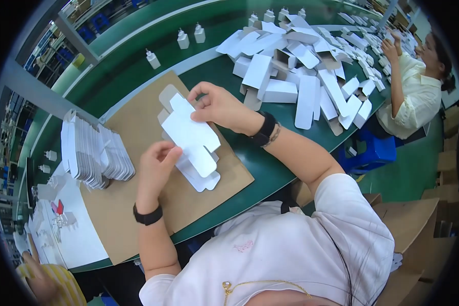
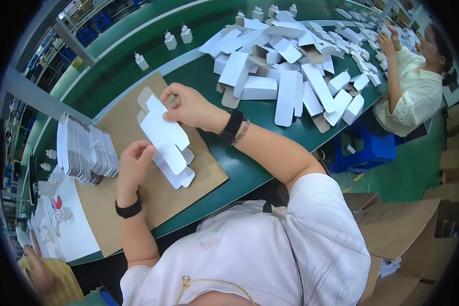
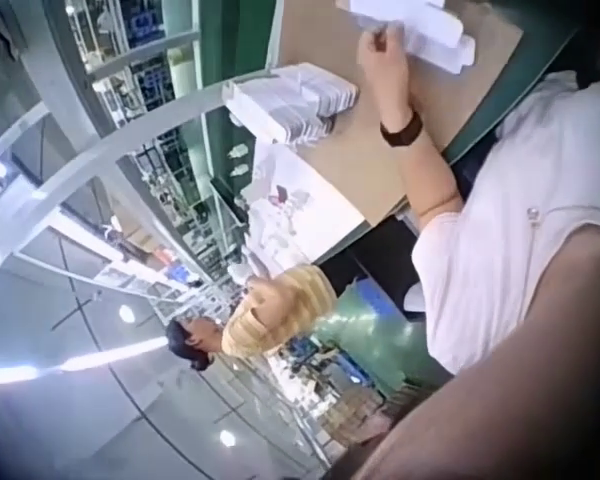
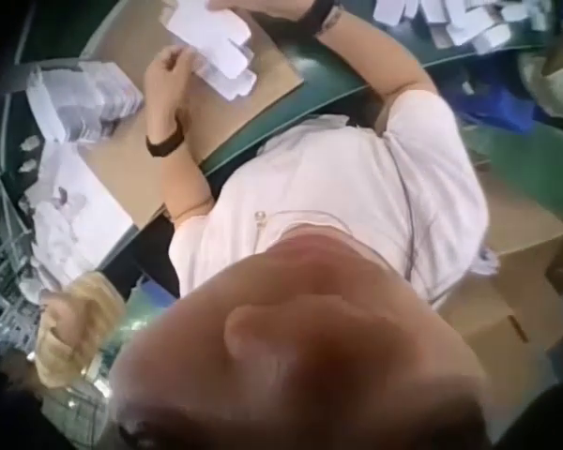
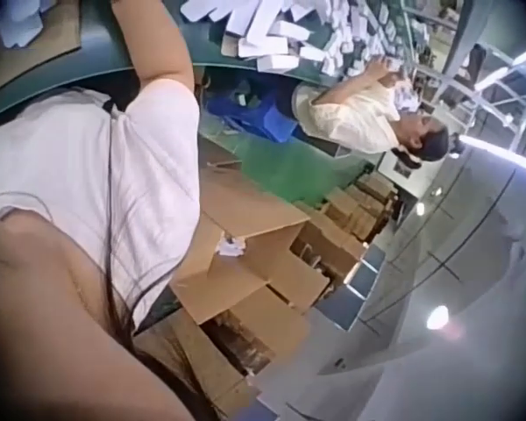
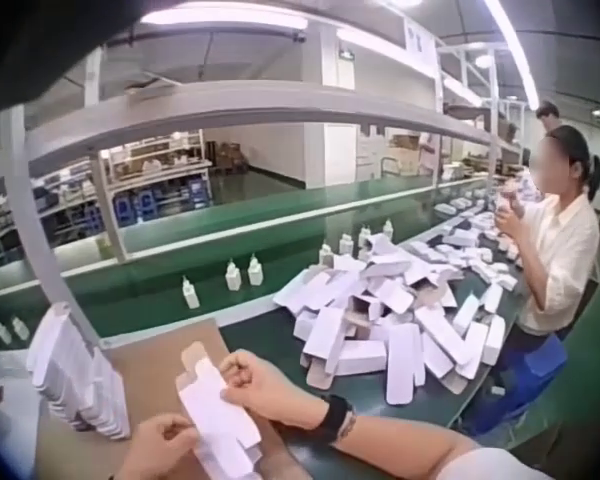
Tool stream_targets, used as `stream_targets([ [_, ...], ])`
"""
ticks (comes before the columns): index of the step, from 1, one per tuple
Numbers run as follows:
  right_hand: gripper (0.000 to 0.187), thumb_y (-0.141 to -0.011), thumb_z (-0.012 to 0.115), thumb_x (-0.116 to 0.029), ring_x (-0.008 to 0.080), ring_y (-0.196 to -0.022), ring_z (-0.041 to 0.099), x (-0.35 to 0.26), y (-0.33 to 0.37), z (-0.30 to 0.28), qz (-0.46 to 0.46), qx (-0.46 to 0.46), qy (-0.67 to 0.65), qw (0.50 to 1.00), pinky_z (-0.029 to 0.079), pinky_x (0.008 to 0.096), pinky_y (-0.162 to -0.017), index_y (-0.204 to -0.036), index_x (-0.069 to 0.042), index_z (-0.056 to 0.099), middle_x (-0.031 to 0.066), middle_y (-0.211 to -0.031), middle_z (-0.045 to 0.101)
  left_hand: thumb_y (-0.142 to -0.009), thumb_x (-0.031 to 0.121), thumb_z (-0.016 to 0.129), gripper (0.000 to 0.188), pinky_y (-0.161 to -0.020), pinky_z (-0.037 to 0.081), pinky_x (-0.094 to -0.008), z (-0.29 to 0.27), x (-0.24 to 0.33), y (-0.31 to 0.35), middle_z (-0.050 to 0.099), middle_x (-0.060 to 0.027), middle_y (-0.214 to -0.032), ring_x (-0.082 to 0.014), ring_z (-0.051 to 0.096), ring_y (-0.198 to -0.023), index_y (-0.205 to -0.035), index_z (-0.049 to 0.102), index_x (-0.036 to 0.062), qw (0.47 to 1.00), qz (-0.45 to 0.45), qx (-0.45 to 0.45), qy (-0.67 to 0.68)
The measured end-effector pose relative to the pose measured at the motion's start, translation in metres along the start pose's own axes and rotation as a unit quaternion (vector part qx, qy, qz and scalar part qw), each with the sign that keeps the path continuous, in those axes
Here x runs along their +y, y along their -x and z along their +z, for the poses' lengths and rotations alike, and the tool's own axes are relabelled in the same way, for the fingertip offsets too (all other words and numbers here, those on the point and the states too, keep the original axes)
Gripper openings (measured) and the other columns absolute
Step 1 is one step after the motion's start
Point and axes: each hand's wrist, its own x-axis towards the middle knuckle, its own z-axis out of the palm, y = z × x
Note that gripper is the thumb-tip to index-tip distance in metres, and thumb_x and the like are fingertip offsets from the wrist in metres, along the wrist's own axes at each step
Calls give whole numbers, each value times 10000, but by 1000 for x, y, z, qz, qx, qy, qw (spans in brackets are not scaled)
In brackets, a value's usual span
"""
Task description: The person picks up a flat white box from a stack, folds the cardboard into a rectangular shape by hand, and places the assembled box onto a pile. This process is repeated with additional boxes taken from the stack one at a time.
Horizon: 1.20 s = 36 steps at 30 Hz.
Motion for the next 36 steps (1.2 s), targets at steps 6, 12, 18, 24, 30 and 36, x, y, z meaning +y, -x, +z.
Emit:
stream_targets([
  [6, 403, -781, 572, -33, 152, -696, 578, 11, 10, 11, -115, 27, 219, 969, 468, 263, -645, -1176, -76, 505, 84, -798, 594, -832, 129, 616, 154, -535, 362, -195, 16, 7, 3, 520, 20, -653, -52, 454, -590, -771, 540, 11, 998, 0, 38, 42],
  [12, 411, -803, 618, -204, 219, -814, 586, 17, 11, 16, -307, 29, 313, 898, 474, 314, -726, -1200, -132, 539, 97, -1013, 598, -847, 80, 551, 89, -588, 392, -223, 26, 17, 13, 540, -9, -719, -74, 473, -644, -874, 561, -5, 987, 160, -9, 17],
  [18, 452, -772, 662, -337, 240, -804, 598, 0, 24, 26, -229, -48, 252, 939, 496, 305, -679, -1159, -130, 554, 107, -1040, 601, -852, 79, 528, 101, -616, 399, -227, 28, 11, 13, 550, -19, -755, -88, 490, -676, -901, 566, 0, 980, 196, 19, -4],
  [24, 438, -757, 680, -386, 214, -683, 610, -3, 27, 16, -214, -32, 260, 941, 504, 286, -612, -1081, -107, 588, 106, -934, 621, -830, 61, 545, 89, -660, 414, -272, 35, 13, 18, 553, -42, -808, -132, 514, -741, -898, 554, 5, 989, 143, -22, 37],
  [30, 404, -730, 657, -445, 233, -591, 564, -11, 31, 13, -194, -29, 204, 959, 454, 321, -559, -822, -64, 560, 115, -675, 579, -786, 36, 583, 488, -883, 393, -334, 47, 3, 16, 434, -129, -1147, -203, 476, -1013, -1201, 326, 20, 979, 196, -57, 15],
  [36, 310, -784, 643, -349, 220, -531, 534, -13, 30, 25, -140, 8, 287, 947, 427, 303, -503, -773, -59, 535, 92, -629, 545, -787, 58, 626, 771, -970, 356, -380, 51, 10, 21, 410, -156, -1210, -256, 454, -1109, -1324, 73, 48, 951, 205, 35, -228],
])
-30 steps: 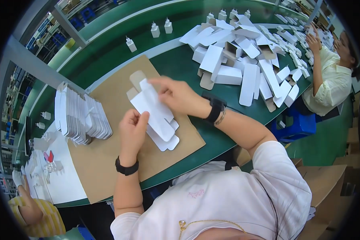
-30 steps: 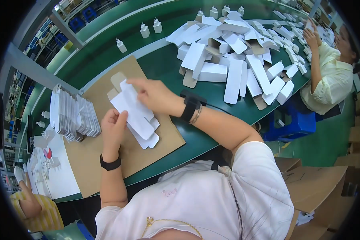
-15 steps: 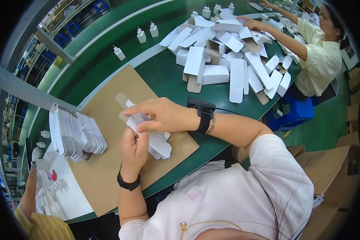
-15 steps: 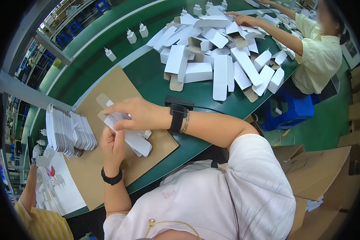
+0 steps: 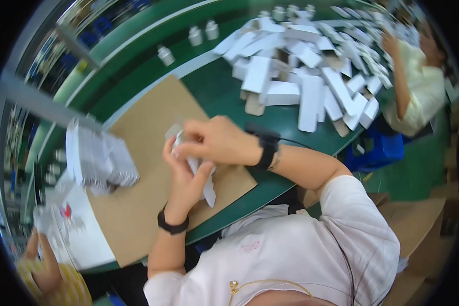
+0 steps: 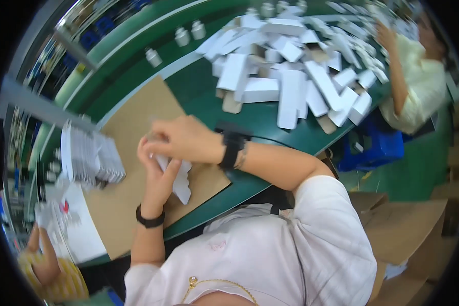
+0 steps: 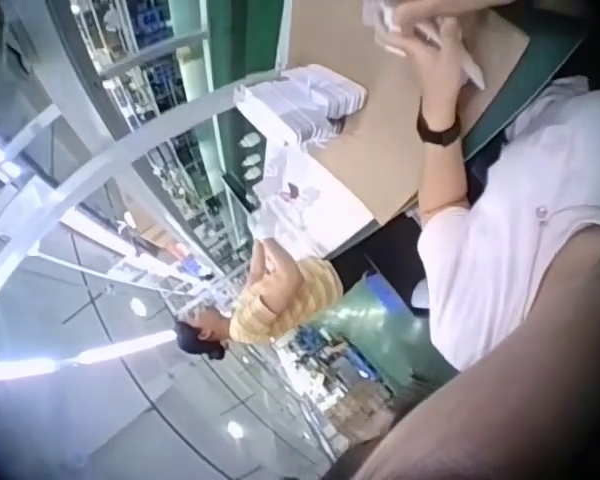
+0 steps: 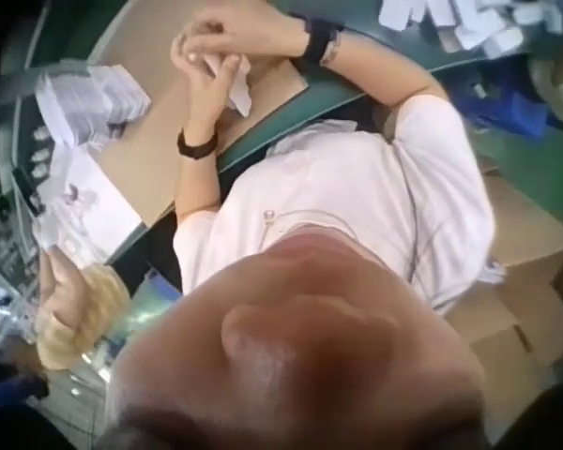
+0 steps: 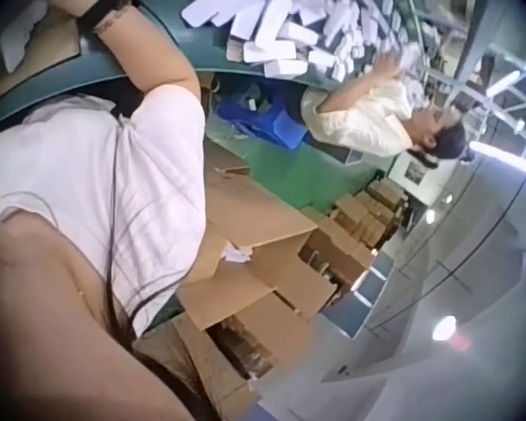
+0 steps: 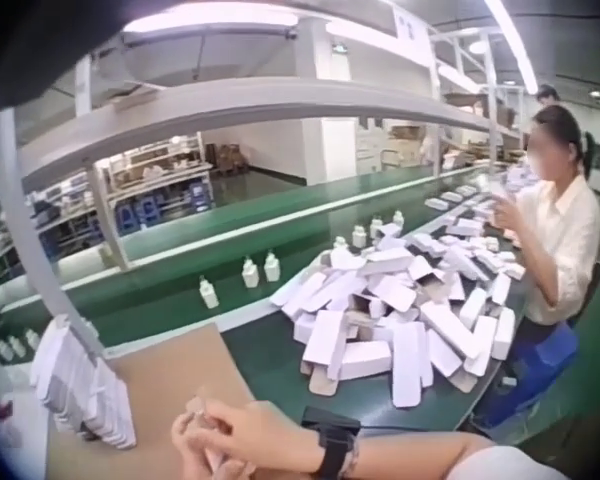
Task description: The person picks up a flat white box from a stack, folds the cardboard into a rectangular shape by hand, and places the assembled box onto a pile. This process is repeated with additional boxes taken from the stack one at a time.
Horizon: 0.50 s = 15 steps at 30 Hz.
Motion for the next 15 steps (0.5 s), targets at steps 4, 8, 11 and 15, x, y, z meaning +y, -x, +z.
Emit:
stream_targets([
  [4, 186, -811, 610, -152, 176, -691, 615, 2, -3, -3, -41, 6, -57, 998, 486, 280, -641, -956, -37, 590, 101, -884, 609, -758, 102, 700, 918, -925, 409, -401, -11, 3, -11, 433, -188, -1231, -275, 473, -1105, -1354, 2, 122, 879, -142, -11, 454],
  [8, 278, -784, 640, -121, 159, -806, 577, 0, -6, 0, -48, 6, -46, 998, 482, 253, -689, -1053, -62, 602, 74, -1018, 589, -733, 113, 730, 942, -907, 426, -400, -16, -9, -9, 430, -191, -1234, -270, 478, -1108, -1343, 13, 125, 902, -58, -28, 427],
  [11, 353, -757, 671, -106, 153, -835, 569, 0, -5, 7, -119, 6, -10, 993, 476, 244, -662, -1099, -72, 595, 61, -971, 595, -717, 130, 750, 953, -900, 432, -393, -21, -12, -8, 430, -190, -1239, -263, 476, -1110, -1332, 21, 126, 903, -50, -14, 426],
  [15, 388, -733, 694, -91, 152, -802, 562, 0, -3, 3, -126, -1, 9, 992, 466, 240, -636, -1108, -77, 597, 62, -944, 603, -713, 171, 760, 946, -894, 434, -386, -28, -8, -10, 427, -194, -1232, -254, 480, -1097, -1321, 37, 130, 876, -92, -33, 472],
])
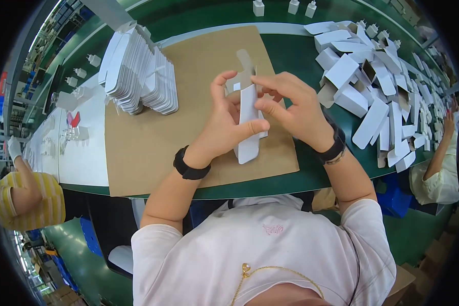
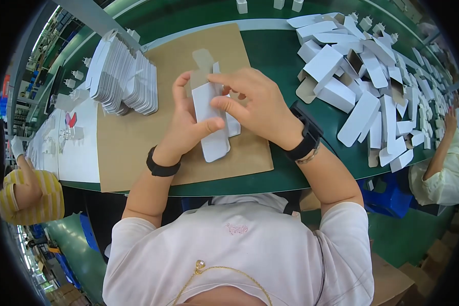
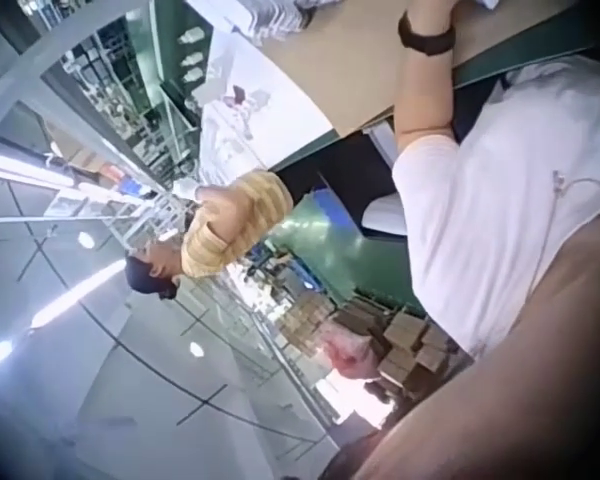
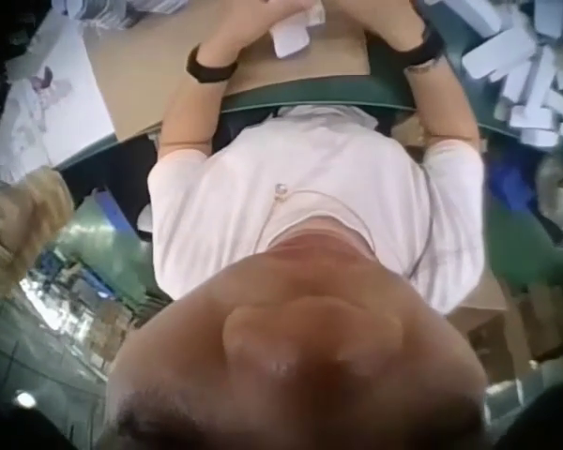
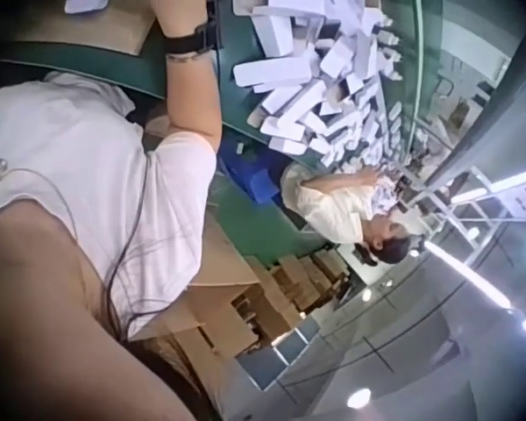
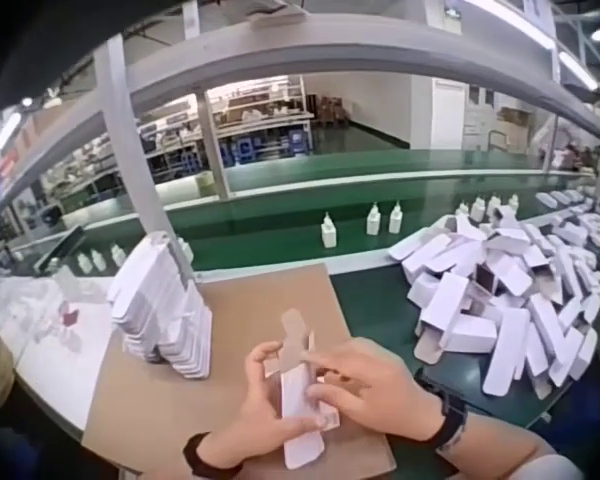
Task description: The person picks up a flat white box from a stack, folds the cardboard into a rectangular shape by hand, and places the assembled box onto a pile. This process is repeated with additional boxes taken from the stack one at a time.
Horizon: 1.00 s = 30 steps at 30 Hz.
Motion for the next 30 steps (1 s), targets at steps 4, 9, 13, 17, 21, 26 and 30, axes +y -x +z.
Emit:
stream_targets([
  [4, 299, -701, 702, -66, 155, -764, 549, 7, -3, 1, -14, 18, 10, 1000, 453, 235, -640, -985, -49, 611, 60, -866, 576, -705, 204, 770, 949, -901, 425, -388, 1, -1, 0, 439, -198, -1211, -250, 480, -1095, -1315, 47, 130, 998, -17, -16, 50],
  [9, 240, -647, 707, -54, 166, -706, 503, 4, -3, -8, 31, -25, -28, 999, 422, 254, -609, -824, -27, 547, 48, -767, 495, -694, 237, 779, 968, -915, 405, -391, 4, -10, 3, 452, -194, -1187, -249, 484, -1081, -1319, 47, 135, 999, -27, -27, 22],
  [13, 281, -665, 737, -168, 170, -670, 454, 17, -5, -20, -13, -120, -10, 993, 368, 267, -556, -778, -8, 535, 55, -728, 467, -691, 251, 781, 967, -882, 429, -379, 7, -8, 0, 476, -216, -1146, -255, 510, -1033, -1321, 56, 136, 998, -64, -26, -6],
  [17, 326, -705, 734, -268, 167, -670, 479, 12, -5, -23, 122, -244, -1, 962, 387, 262, -569, -840, -2, 604, 64, -676, 514, -708, 266, 770, 950, -818, 472, -359, 2, -6, -3, 516, -231, -1106, -259, 543, -1000, -1321, 58, 122, 999, -52, -8, -11],
  [21, 331, -748, 717, -203, 137, -821, 529, 17, 1, -8, 45, -87, -85, 992, 427, 247, -709, -984, -4, 598, 70, -875, 580, -744, 272, 740, 886, -731, 513, -341, 0, 1, -5, 538, -207, -1079, -245, 596, -894, -1321, 79, 147, 1000, -16, 9, 12],
  [26, 437, -849, 620, -158, 122, -986, 514, 12, 5, 15, 129, 27, -274, 953, 426, 262, -860, -1235, -36, 457, 33, -1101, 531, -865, 265, 598, 608, -613, 508, -286, -4, -2, -2, 549, -137, -1003, -169, 593, -784, -1286, 178, 137, 998, -4, 23, 56],
  [30, 233, -909, 531, -182, 80, -849, 503, 17, 10, 16, 178, -63, -381, 905, 408, 212, -705, -1081, -24, 529, 0, -933, 532, -902, 260, 538, 479, -600, 491, -268, -1, -9, 0, 546, -116, -966, -145, 577, -757, -1245, 231, 129, 999, 15, 26, 27],
])
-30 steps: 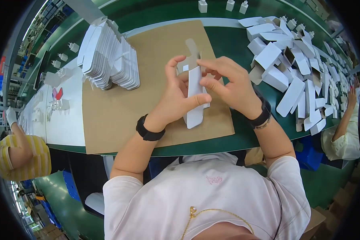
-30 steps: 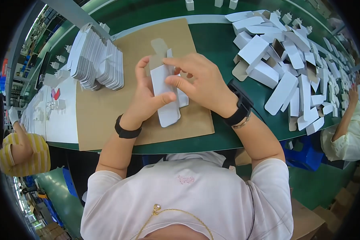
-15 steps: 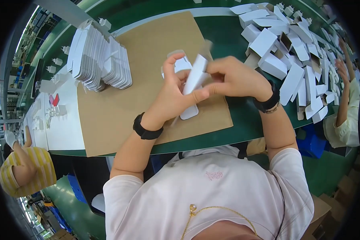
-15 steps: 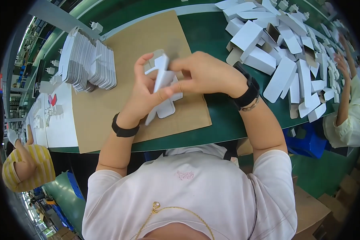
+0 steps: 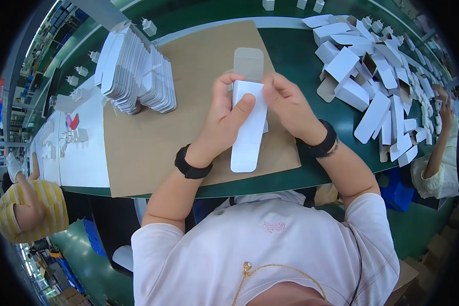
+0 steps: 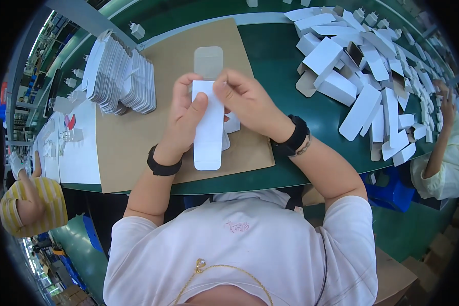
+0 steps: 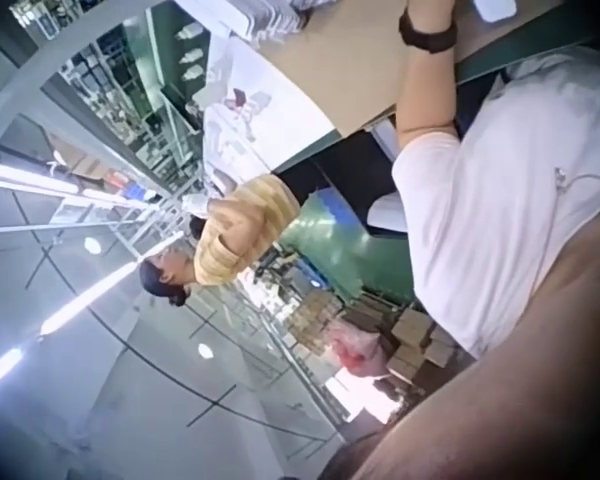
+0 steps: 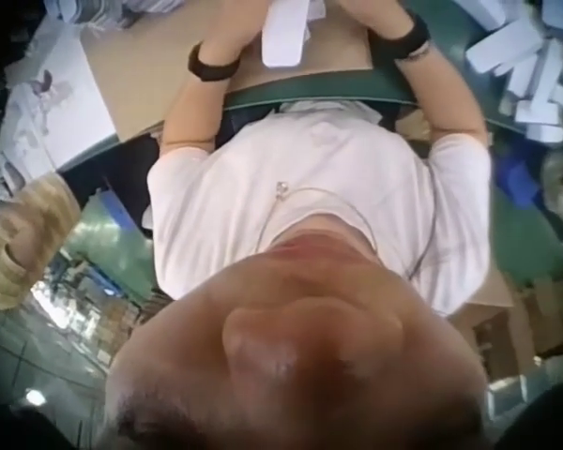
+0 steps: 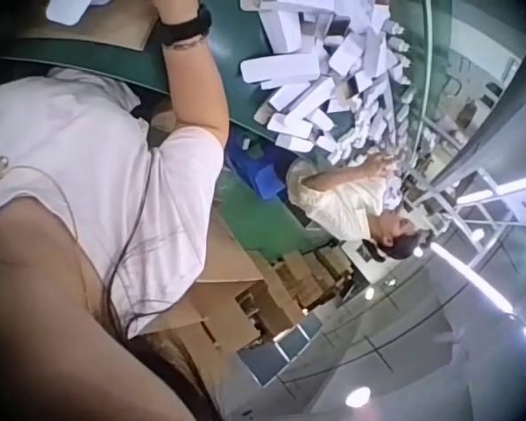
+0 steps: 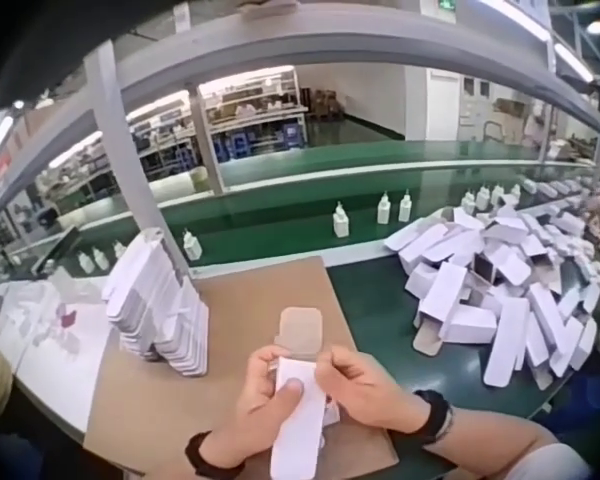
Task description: The person picks up a flat white box from a stack, folds the cardboard into a rectangular shape by hand, and places the assembled box onto a pile. This process is repeated with additional boxes taken from the stack one at a time.
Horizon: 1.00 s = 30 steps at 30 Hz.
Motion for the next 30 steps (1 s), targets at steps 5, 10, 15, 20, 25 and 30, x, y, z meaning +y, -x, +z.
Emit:
stream_targets([
  [5, 265, -904, 532, -175, 123, -803, 571, -15, 4, 11, -164, 86, 170, 968, 463, 224, -683, -1112, -14, 568, 86, -1028, 602, -909, 260, 526, 534, -649, 483, -259, 4, 4, 1, 551, -138, -1005, -150, 578, -800, -1264, 149, 129, 999, 7, 2, 47],
  [10, 295, -875, 574, -165, 136, -887, 593, -19, 3, 0, -111, 54, 75, 989, 486, 238, -748, -1122, -6, 589, 117, -1093, 612, -887, 261, 564, 654, -682, 484, -280, -3, 4, -1, 556, -165, -1011, -172, 588, -815, -1298, 73, 128, 999, -15, -50, -6],
  [15, 238, -832, 593, -96, 115, -842, 611, -31, -1, -8, -50, 52, 176, 982, 479, 220, -746, -1052, -22, 648, 87, -981, 662, -853, 318, 607, 764, -752, 489, -317, -10, 6, 3, 584, -167, -979, -209, 586, -900, -1314, 35, 108, 991, -18, -101, -90],
  [20, 219, -825, 596, -99, 113, -860, 605, -27, -2, -16, -43, 18, 175, 984, 470, 229, -775, -1018, -17, 660, 87, -994, 660, -830, 266, 647, 750, -668, 491, -294, -3, 11, 1, 570, -167, -961, -191, 598, -785, -1287, 75, 101, 994, -14, -70, -78],
  [25, 226, -825, 606, -119, 120, -878, 597, -30, 0, -15, -79, -29, 199, 976, 467, 241, -792, -1017, -11, 656, 80, -1022, 650, -846, 289, 626, 711, -675, 490, -300, -5, 5, 1, 564, -167, -980, -202, 598, -800, -1285, 104, 92, 996, -15, -55, -74],
  [30, 223, -850, 599, -179, 89, -810, 582, -97, 30, -98, -209, 237, 423, 850, 454, 221, -726, -1028, -56, 650, 31, -930, 646, -787, 346, 676, 674, -864, 417, -414, -25, 3, -4, 501, -229, -1116, -323, 504, -1060, -1271, 309, 53, 941, 64, 3, -333],
])
